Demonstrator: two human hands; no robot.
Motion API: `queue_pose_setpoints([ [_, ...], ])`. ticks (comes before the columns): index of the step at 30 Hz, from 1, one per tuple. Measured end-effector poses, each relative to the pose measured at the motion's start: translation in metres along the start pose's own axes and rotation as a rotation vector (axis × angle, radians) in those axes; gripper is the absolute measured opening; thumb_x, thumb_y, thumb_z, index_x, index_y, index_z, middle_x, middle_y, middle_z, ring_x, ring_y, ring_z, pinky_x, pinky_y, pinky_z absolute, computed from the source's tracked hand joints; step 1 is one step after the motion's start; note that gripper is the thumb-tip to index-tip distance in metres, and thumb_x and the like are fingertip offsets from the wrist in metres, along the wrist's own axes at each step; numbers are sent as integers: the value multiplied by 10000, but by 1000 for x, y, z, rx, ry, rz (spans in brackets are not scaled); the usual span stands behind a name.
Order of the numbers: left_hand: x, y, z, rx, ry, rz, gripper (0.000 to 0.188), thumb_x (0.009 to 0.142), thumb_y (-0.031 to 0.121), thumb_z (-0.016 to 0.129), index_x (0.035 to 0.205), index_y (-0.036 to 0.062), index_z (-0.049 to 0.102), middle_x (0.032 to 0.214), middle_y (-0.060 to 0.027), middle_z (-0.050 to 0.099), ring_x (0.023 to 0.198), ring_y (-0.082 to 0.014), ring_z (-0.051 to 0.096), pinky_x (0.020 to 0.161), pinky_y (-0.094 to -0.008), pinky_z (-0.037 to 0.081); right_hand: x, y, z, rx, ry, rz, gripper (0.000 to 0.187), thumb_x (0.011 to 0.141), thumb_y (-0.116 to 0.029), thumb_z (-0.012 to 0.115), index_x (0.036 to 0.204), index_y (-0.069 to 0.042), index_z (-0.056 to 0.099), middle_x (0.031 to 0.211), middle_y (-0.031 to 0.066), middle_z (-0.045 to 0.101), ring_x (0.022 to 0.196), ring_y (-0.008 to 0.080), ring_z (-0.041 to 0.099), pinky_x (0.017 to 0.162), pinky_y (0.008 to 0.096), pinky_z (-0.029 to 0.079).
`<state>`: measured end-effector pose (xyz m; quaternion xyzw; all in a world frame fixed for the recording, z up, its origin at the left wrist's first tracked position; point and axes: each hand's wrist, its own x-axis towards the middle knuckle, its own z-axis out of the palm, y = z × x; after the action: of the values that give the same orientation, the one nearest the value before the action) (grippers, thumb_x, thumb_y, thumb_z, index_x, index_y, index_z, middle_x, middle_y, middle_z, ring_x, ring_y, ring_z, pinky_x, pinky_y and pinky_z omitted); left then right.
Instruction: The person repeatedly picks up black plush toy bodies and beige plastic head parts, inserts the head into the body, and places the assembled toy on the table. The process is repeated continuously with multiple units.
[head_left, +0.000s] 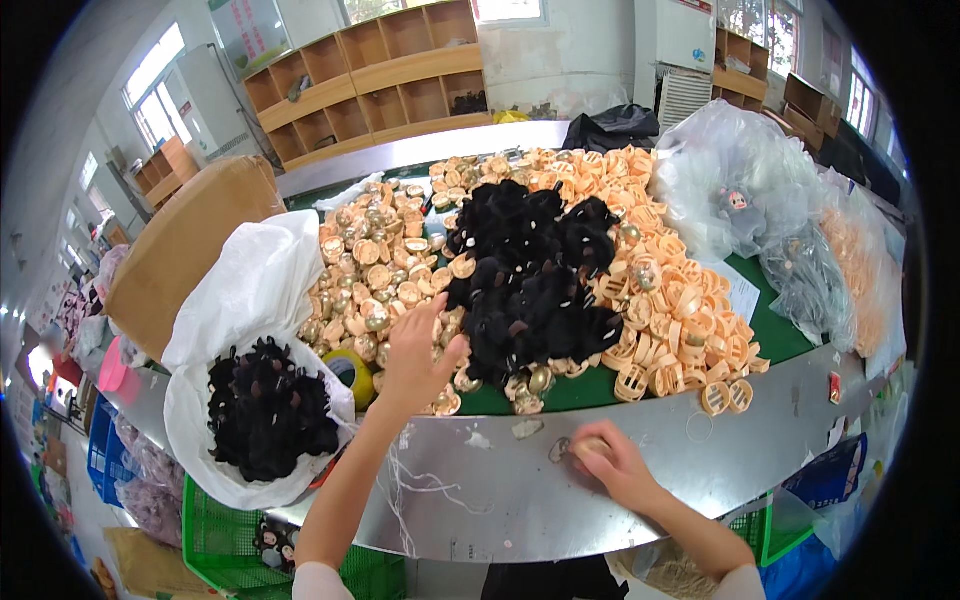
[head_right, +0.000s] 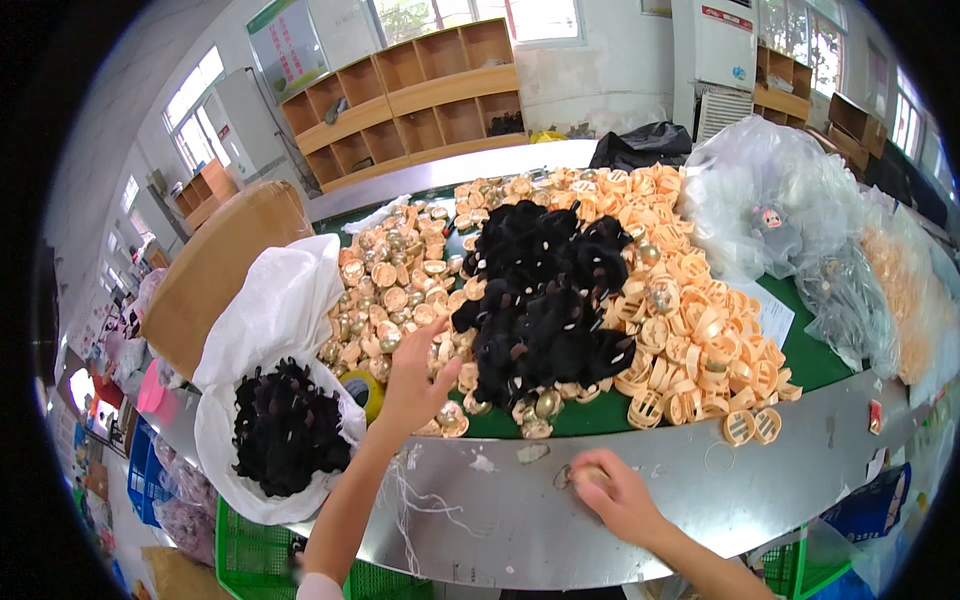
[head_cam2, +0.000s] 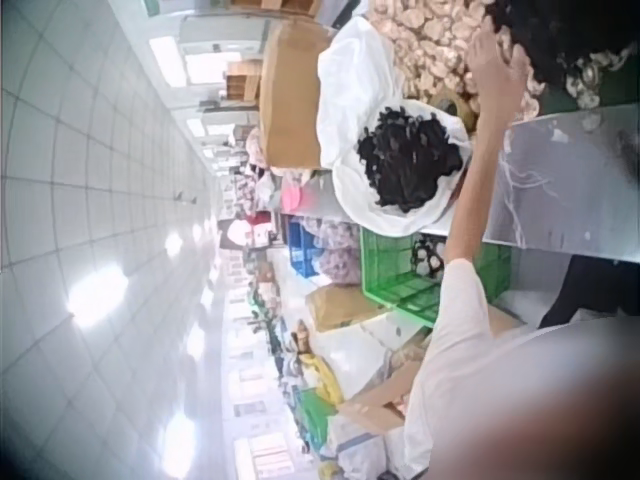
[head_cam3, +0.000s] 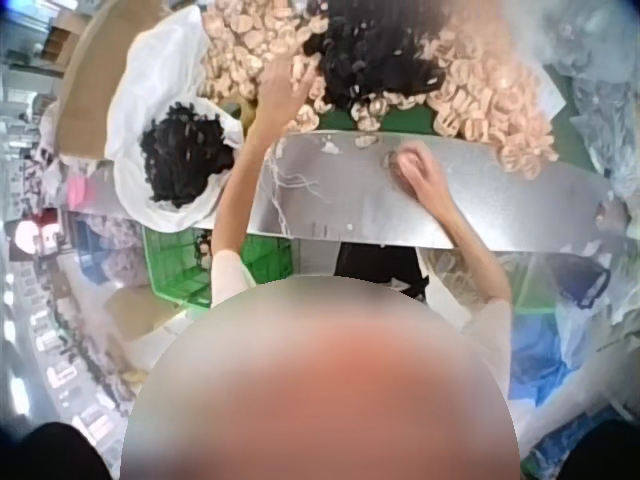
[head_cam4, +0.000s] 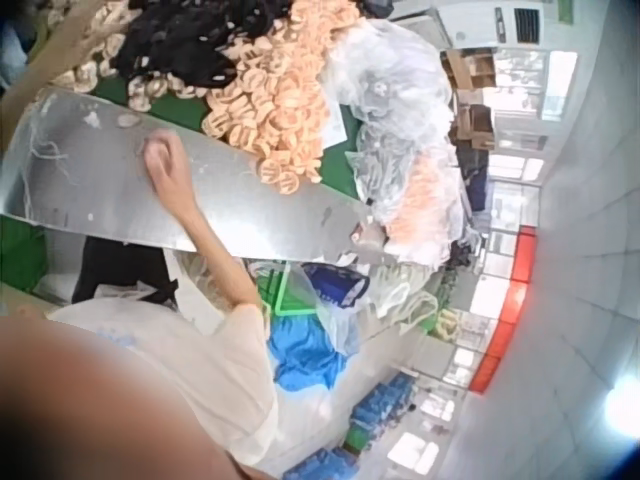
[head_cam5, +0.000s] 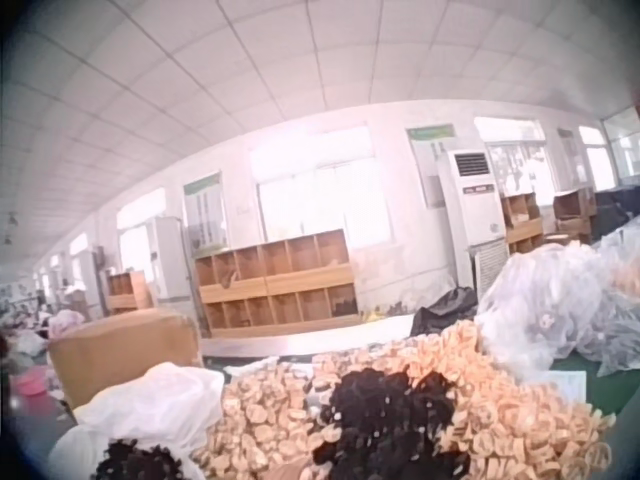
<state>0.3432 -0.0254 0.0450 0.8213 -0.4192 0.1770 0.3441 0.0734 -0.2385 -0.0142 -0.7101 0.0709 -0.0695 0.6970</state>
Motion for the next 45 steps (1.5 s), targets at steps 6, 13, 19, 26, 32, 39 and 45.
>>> queue_pose_setpoints([
  [6, 79, -43, 82, 128, -163, 26, 691, 837, 356, 724, 1457, 166, 484, 1315, -224, 548, 1203, -411, 536, 1018, -485, 435, -101, 6, -53, -502, 547, -72, 264, 889, -189, 642, 1068, -10, 570, 932, 86, 622, 760, 109, 581, 672, 233, 468],
  [13, 86, -77, 150, 133, -377, -210, 439, 871, 313, 648, 1286, 176, 608, 1010, -170, 716, 1008, -378, 663, 799, -532, 441, -112, 20, -38, -518, 782, 26, 188, 916, -179, 610, 950, 4, 586, 902, 84, 590, 673, 123, 562, 600, 252, 448],
  [19, 59, -32, 113, -73, -342, -155, 298, 811, 166, 665, 1104, 110, 656, 949, -157, 723, 908, -383, 677, 794, -467, 466, -116, 20, -41, -440, 783, -6, 159, 918, -149, 571, 933, 6, 600, 881, 75, 584, 646, 117, 548, 586, 238, 430],
  [26, 17, 28, 44, -322, -167, -220, 425, 832, -54, 681, 1226, 81, 594, 978, -128, 690, 890, -248, 690, 780, -331, 521, -111, 9, -37, -532, 707, -137, 165, 884, -151, 572, 947, -3, 611, 879, 83, 587, 735, 156, 552, 660, 285, 449],
  [32, -40, 97, -7, -749, 79, -435, 285, 955, -7, 621, 1227, 16, 544, 921, -86, 639, 750, -164, 690, 648, -267, 560, -115, 10, -20, -341, 610, -176, 120, 868, -97, 626, 945, -6, 641, 884, 113, 617, 749, 214, 601, 665, 312, 477],
  [39, -132, 186, -23, -1073, 138, -783, 244, 960, 239, 625, 1076, 45, 531, 853, -92, 618, 611, -179, 617, 498, -317, 496, -90, -27, 39, 209, 209, -10, 339, 866, -168, 720, 1152, 3, 660, 888, 58, 668, 775, 105, 613, 703, 246, 499],
  [45, -177, 205, -34, -975, 64, -808, 301, 861, 57, 716, 1134, 31, 590, 1011, -6, 607, 927, -90, 571, 824, -226, 462, -78, -49, 51, 116, 83, 136, 284, 877, -159, 740, 1110, -14, 667, 874, -7, 665, 775, 71, 581, 706, 227, 474],
])
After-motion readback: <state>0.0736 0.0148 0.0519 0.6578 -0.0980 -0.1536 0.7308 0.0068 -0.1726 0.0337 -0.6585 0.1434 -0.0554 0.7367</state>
